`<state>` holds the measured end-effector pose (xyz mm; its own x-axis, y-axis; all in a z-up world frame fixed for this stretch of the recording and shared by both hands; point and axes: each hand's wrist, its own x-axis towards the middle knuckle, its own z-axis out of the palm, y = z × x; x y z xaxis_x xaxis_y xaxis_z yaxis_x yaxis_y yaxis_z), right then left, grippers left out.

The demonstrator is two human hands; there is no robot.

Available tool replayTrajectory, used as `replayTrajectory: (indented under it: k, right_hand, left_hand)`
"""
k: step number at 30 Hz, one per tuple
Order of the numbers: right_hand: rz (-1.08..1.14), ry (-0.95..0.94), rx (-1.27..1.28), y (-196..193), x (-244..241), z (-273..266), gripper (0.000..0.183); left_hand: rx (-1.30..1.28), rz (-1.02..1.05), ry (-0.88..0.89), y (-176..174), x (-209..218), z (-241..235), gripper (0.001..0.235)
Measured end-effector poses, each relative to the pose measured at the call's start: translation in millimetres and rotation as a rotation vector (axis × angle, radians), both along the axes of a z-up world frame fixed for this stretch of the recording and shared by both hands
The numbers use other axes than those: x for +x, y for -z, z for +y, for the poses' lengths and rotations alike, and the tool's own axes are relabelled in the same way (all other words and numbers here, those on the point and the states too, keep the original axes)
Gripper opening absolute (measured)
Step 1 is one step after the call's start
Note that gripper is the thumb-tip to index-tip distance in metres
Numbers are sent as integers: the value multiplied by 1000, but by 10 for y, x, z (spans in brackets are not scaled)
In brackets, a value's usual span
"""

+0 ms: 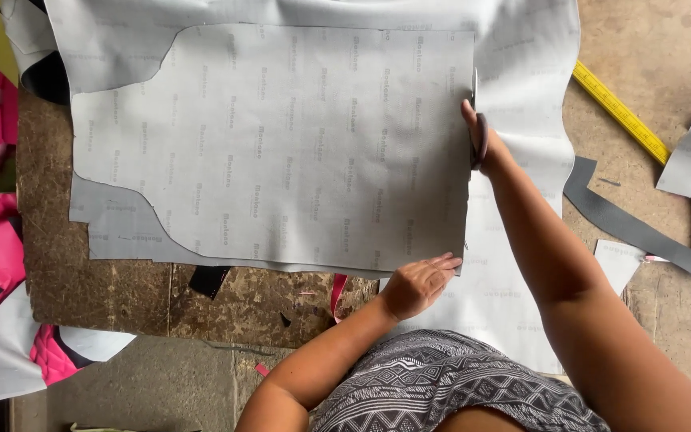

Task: Cutting out a specific pattern from a large piece of grey upholstery fabric using scissors on a workshop table.

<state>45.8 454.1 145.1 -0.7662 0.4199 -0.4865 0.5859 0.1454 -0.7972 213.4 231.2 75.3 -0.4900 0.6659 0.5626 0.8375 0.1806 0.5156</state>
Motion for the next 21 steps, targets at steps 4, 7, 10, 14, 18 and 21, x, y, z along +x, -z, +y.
replayTrajectory:
  k: [4, 7, 10, 14, 18, 21]
  right_hand:
    - [-62, -101, 144, -235, 171, 60, 98]
    - [-53, -56, 104, -106, 124, 110, 97]
    - [-33, -65, 111, 27, 45, 172, 96]
    - [37, -74, 131, 124, -150, 265, 94]
    - [-22, -29, 107, 226, -281, 335, 100]
    - [43, 53, -147, -131, -467, 140, 108]
  left_hand:
    - [3, -24, 20, 77, 4, -38, 4]
    - [11, -39, 23, 134, 2, -55, 3]
    - [3, -72, 37, 122, 27, -71, 4]
    - [35, -52, 39, 24, -8, -93, 3]
    - [44, -61, 19, 30, -22, -110, 3]
    - [77, -58, 40, 51, -29, -117, 1]
